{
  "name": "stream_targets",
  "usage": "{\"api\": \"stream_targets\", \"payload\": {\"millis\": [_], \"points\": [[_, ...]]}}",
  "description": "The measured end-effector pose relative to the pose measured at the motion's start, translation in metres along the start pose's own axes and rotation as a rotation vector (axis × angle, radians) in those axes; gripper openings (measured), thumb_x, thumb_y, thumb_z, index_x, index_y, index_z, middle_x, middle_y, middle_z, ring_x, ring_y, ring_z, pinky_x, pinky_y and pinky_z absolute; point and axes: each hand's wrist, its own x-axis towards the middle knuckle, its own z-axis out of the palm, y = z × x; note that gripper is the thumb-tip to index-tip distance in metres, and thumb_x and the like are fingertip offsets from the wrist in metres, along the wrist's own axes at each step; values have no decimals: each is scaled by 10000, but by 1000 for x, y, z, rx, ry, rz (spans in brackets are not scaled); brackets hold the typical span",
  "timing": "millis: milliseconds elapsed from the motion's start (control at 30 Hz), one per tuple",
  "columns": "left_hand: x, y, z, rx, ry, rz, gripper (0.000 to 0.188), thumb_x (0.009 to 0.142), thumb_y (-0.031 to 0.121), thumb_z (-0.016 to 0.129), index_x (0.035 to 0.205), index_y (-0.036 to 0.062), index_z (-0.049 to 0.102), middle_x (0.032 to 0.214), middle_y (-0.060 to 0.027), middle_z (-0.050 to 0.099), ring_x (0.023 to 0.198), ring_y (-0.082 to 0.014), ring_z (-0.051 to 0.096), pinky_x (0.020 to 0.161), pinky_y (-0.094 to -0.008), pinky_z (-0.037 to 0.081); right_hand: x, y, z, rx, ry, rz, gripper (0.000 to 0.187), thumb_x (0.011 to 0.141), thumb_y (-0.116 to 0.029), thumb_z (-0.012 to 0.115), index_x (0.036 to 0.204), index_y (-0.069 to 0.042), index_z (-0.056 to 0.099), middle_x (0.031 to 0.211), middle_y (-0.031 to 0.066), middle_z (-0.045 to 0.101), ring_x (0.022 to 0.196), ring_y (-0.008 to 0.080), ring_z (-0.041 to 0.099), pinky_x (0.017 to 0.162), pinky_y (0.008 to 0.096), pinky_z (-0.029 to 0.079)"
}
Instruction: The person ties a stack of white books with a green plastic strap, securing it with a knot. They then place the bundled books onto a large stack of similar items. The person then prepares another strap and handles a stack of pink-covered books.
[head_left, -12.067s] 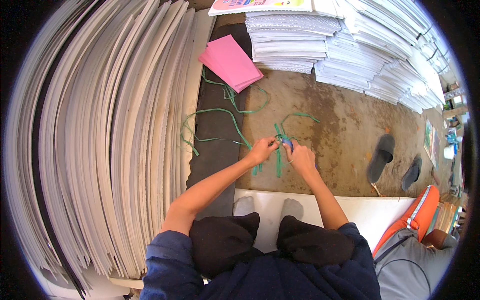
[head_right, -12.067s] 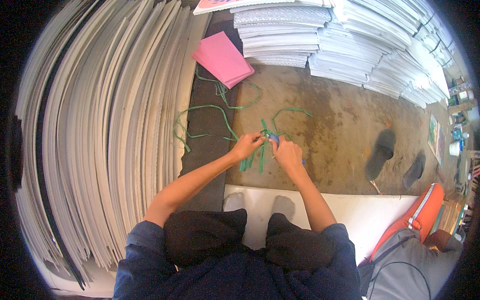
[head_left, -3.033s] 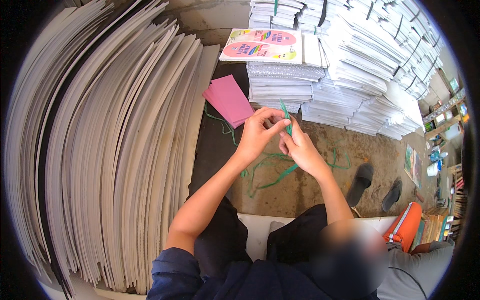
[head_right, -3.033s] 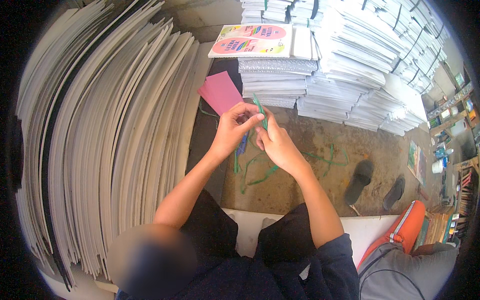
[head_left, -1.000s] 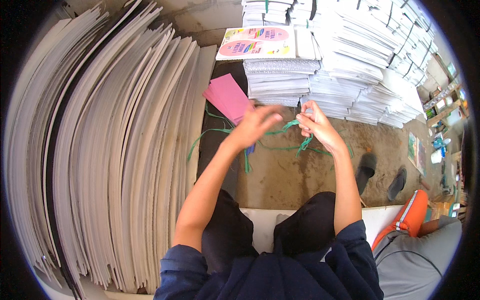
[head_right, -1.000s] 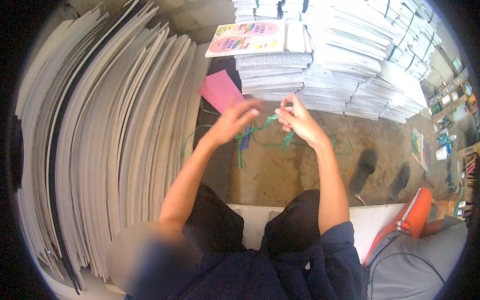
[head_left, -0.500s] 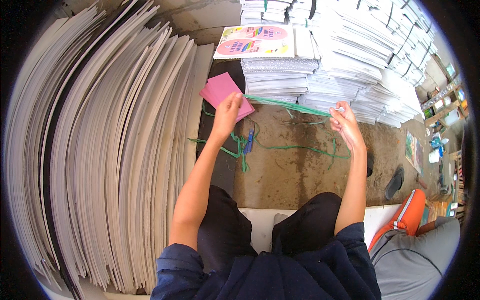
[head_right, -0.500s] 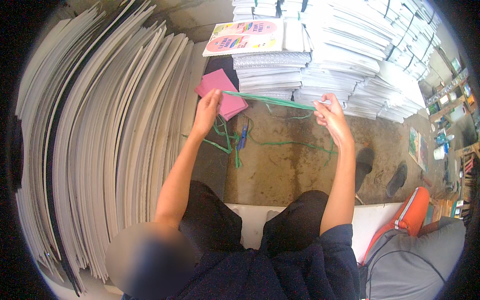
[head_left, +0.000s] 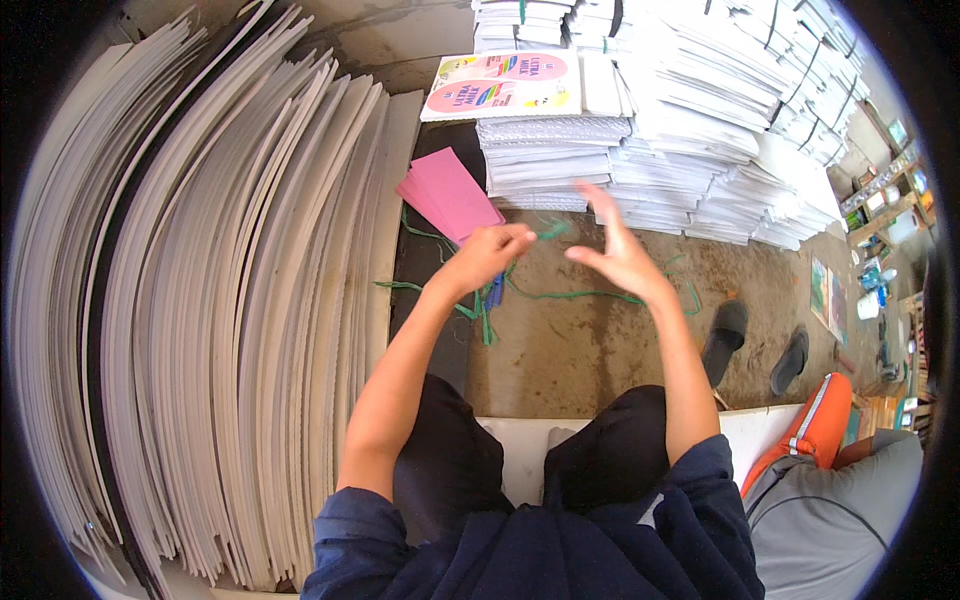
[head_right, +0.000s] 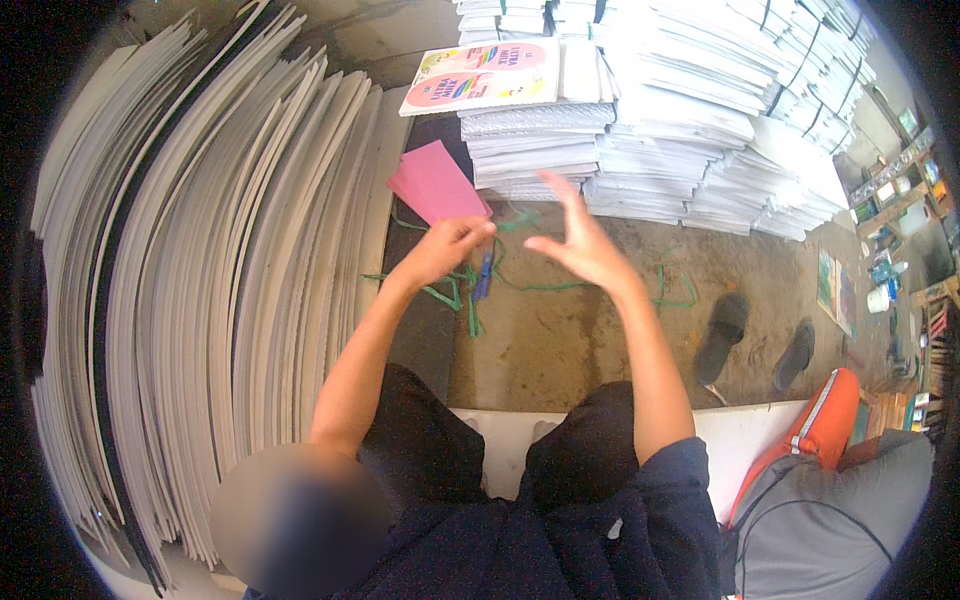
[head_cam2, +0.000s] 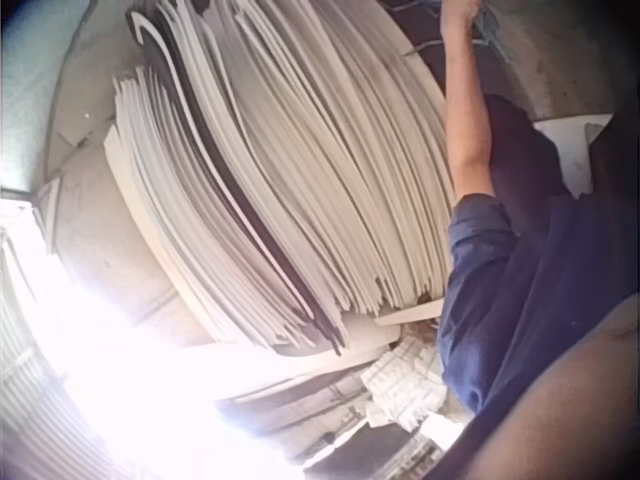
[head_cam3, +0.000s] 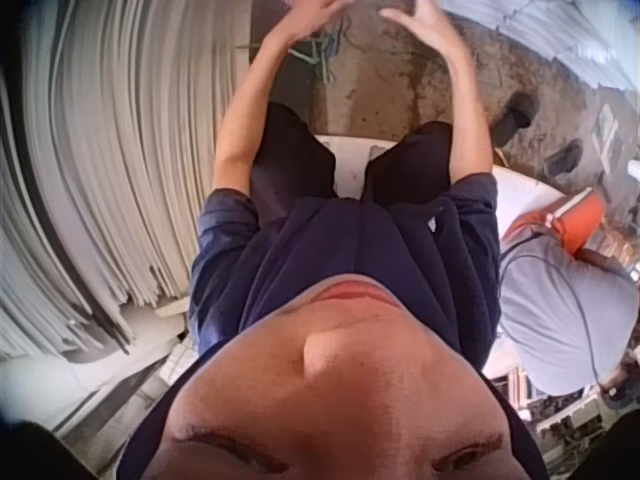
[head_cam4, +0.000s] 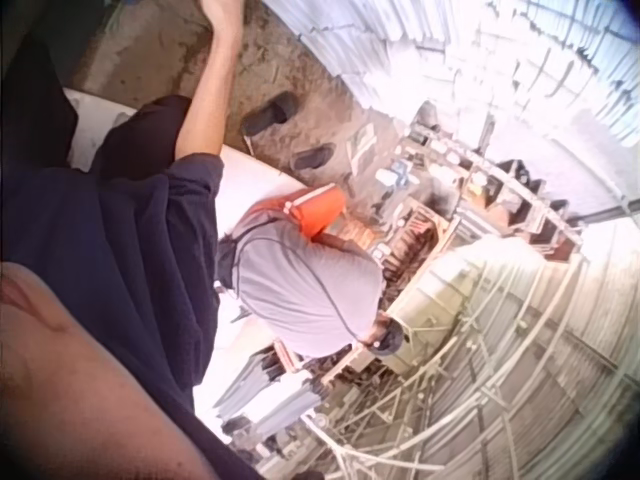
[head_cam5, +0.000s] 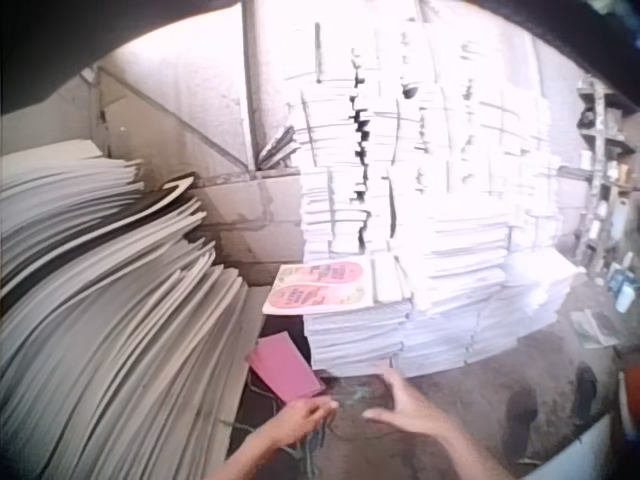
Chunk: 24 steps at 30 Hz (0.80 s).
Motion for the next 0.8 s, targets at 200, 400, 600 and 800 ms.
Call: {"api": "stream_targets", "payload": {"millis": [200, 400, 600, 800], "points": [[-3, -5, -16, -5, 183, -160, 328, 881, 280, 491, 950, -22, 598, 748, -53, 581, 714, -110, 499, 674, -280, 418, 0, -10, -1, 489, -80, 470, 200, 915, -158, 432, 1066, -52, 507, 570, -69, 335, 496, 28, 336, 465, 176, 311], [-33, -56, -88, -146, 692, -190, 328, 902, 279, 446, 715, 11, 483, 646, 18, 423, 638, -88, 391, 588, -251, 351, -35, 56, -72, 229, 47, 609, 259, 896, -221, 465, 1053, -23, 521, 703, 0, 435, 607, 83, 413, 533, 222, 357], [-17, -32, -52, -7, 407, -97, 333, 891, 281, 462, 811, -34, 534, 620, -38, 463, 616, -98, 419, 585, -263, 383, -40, 57, -45, -476, 80, 369, 515, 844, -251, 536, 1262, -6, 362, 1311, 156, 322, 1205, 276, 319, 990, 360, 280], [-4, 12, -6, 101, 52, 7, 372, 901, 280, 442, 687, -23, 458, 573, -41, 390, 573, -126, 355, 543, -307, 355, 5, -11, 13, 134, -85, 140, 665, 780, -320, 631, 1296, -26, 334, 1347, 147, 338, 1249, 248, 312, 1021, 349, 258]]}}
